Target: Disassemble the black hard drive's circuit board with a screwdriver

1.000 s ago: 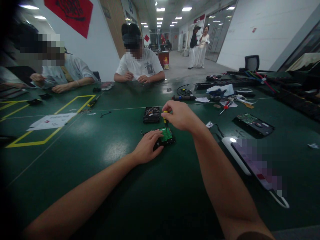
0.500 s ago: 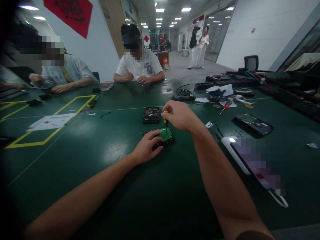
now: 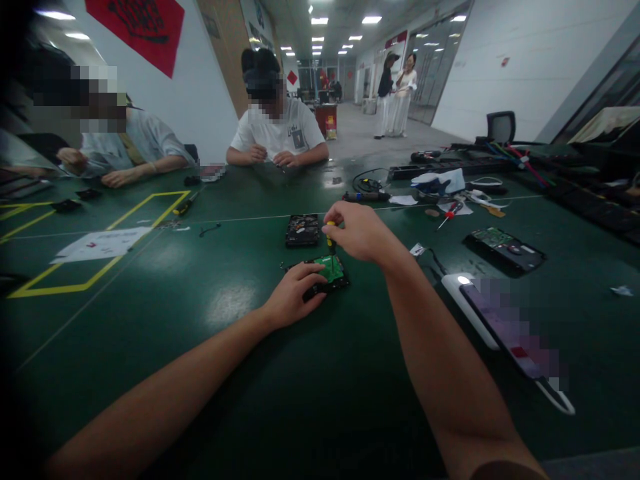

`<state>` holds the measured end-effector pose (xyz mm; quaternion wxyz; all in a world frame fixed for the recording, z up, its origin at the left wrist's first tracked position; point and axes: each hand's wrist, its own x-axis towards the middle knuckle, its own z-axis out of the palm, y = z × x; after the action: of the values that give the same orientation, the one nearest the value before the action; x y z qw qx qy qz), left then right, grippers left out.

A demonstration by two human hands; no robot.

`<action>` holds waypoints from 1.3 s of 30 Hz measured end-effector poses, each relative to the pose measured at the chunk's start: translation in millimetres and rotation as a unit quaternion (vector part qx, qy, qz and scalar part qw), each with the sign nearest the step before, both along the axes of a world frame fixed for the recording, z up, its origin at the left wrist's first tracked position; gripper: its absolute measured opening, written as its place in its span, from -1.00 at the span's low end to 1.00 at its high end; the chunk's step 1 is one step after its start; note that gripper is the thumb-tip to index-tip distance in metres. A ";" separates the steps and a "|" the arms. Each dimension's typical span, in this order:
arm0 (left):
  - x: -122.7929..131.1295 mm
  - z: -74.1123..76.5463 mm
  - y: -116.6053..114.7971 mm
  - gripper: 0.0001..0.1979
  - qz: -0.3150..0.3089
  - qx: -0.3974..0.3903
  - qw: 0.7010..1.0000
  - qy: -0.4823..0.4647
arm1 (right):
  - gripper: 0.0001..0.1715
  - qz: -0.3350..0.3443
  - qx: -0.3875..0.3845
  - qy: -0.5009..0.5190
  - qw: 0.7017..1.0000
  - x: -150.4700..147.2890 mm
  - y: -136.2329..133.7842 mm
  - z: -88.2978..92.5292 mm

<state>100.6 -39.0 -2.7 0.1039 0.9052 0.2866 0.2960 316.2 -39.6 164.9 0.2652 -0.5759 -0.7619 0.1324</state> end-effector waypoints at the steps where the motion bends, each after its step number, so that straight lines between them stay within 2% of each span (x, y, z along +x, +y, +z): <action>1: 0.0 -0.6 0.3 -0.68 -0.001 0.000 1.000 -0.001 | -0.75 -0.001 -0.002 0.001 1.000 0.0 -0.1 0.2; 8: 0.9 -2.9 1.4 -0.65 0.003 0.004 1.000 -0.003 | -0.75 0.020 -0.025 0.013 0.999 0.4 0.0 2.1; 15: 0.8 -1.9 0.3 -0.66 0.008 0.008 1.000 0.009 | -0.76 0.043 -0.007 0.008 0.999 2.7 1.1 1.9; 20: 0.6 -0.2 -0.3 -0.64 0.011 0.001 1.000 0.015 | -0.71 0.033 0.001 0.022 0.999 4.1 2.7 -0.5; 24: 0.6 -0.1 0.2 -0.61 0.009 0.006 1.000 0.019 | -0.76 0.019 -0.013 0.005 1.000 0.2 -0.1 2.2; 32: 0.6 -0.6 0.2 -0.60 0.008 0.006 1.000 0.017 | -0.84 0.040 -0.018 -0.003 0.999 -0.5 -2.1 5.6; 39: 0.7 -1.9 1.1 -0.61 0.008 0.007 1.000 0.020 | -0.73 0.004 0.005 0.002 1.000 0.7 -1.2 2.4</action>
<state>101.3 -37.9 -4.7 0.0896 0.9094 0.2938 0.2805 316.9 -40.8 167.3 0.2693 -0.5715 -0.7641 0.1307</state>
